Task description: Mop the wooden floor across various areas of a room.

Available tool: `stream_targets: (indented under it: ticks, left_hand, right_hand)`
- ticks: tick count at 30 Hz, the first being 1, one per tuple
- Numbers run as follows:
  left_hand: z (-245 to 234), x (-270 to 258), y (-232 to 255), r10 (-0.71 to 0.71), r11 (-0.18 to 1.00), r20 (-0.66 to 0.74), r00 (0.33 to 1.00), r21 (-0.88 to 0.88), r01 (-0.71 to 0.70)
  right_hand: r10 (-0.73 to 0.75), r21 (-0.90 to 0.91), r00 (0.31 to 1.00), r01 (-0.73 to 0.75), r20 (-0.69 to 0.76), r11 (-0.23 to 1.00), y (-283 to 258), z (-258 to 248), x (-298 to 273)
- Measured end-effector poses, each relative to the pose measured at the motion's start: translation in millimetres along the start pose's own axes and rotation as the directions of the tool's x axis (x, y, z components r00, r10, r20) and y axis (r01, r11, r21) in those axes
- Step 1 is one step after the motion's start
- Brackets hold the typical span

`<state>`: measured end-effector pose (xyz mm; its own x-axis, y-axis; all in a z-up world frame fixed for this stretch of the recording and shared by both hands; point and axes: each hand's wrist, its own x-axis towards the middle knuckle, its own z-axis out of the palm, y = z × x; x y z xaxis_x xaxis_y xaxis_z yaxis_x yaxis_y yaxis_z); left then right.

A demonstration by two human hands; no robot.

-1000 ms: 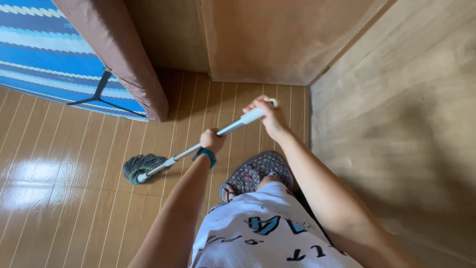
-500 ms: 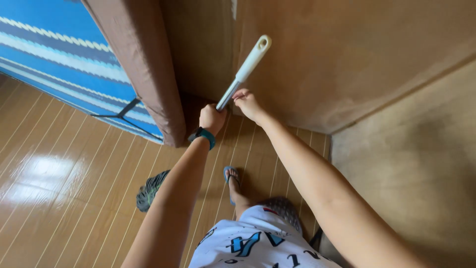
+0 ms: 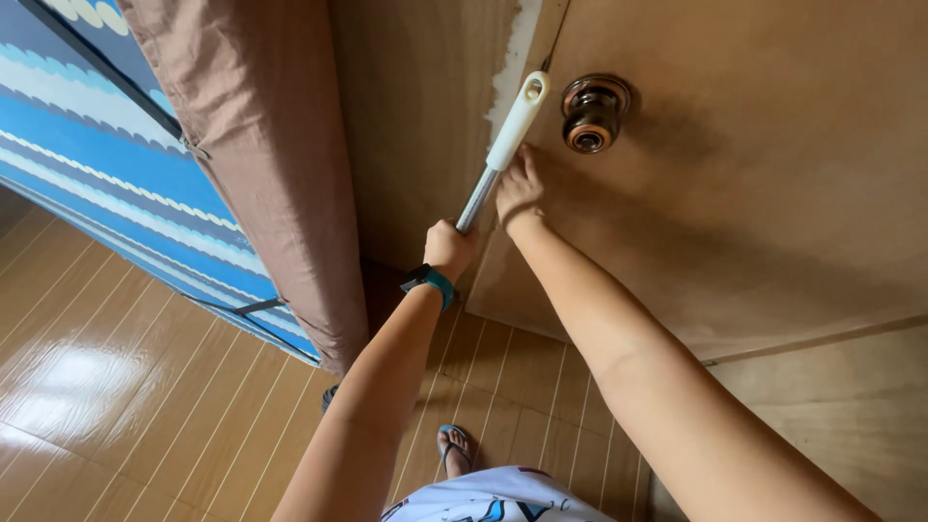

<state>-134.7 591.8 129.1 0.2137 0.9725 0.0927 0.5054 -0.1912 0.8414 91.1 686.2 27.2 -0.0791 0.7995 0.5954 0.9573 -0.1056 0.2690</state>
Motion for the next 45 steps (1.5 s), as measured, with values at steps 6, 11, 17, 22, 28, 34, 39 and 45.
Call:
stream_targets:
  ticks: [6, 11, 17, 22, 28, 34, 39, 45]
  left_hand:
    - [1, 9, -10, 0.009, 1.000, 0.005, 1.000, -0.029, -0.009]
    - [-22, -9, -12, -0.025, 0.997, 0.105, 0.994, -0.065, 0.032]
    - [-29, -34, -30, 0.027, 0.995, 0.170, 0.985, -0.096, -0.011]
    - [-44, -63, -39, 0.123, 0.986, 0.181, 0.976, -0.132, -0.099]
    - [-38, -99, -75, 0.287, 0.947, 0.256, 0.923, -0.223, -0.232]
    - [0, -117, -126, 0.316, 0.946, 0.344, 0.884, -0.179, -0.268]
    - [14, -140, -137, 0.450, 0.892, 0.409, 0.794, -0.248, -0.377]
    - [41, -140, -158, 0.488, 0.873, 0.398, 0.777, -0.225, -0.434]
  right_hand:
    - [-0.034, -0.484, 0.906, 0.256, 0.421, 0.837, -39, -99, -1]
    - [0.097, -0.519, 0.790, 0.300, 0.606, 0.800, -78, -91, -1]
    - [0.278, -0.535, 0.754, 0.113, 0.595, 0.837, -100, -98, -24]
    - [0.387, -0.383, 0.640, -0.153, 0.664, 0.911, -115, -211, -47]
    - [0.390, -0.026, 0.458, -0.622, 0.799, 0.783, -158, -265, -90]
    - [0.227, 0.468, 0.524, -0.845, 0.821, 0.257, -132, -219, -174]
    - [0.523, 0.745, 0.561, -0.293, 0.641, -0.599, -112, -282, -154]
    - [0.637, 0.787, 0.494, -0.188, 0.592, -0.587, -78, -287, -129]
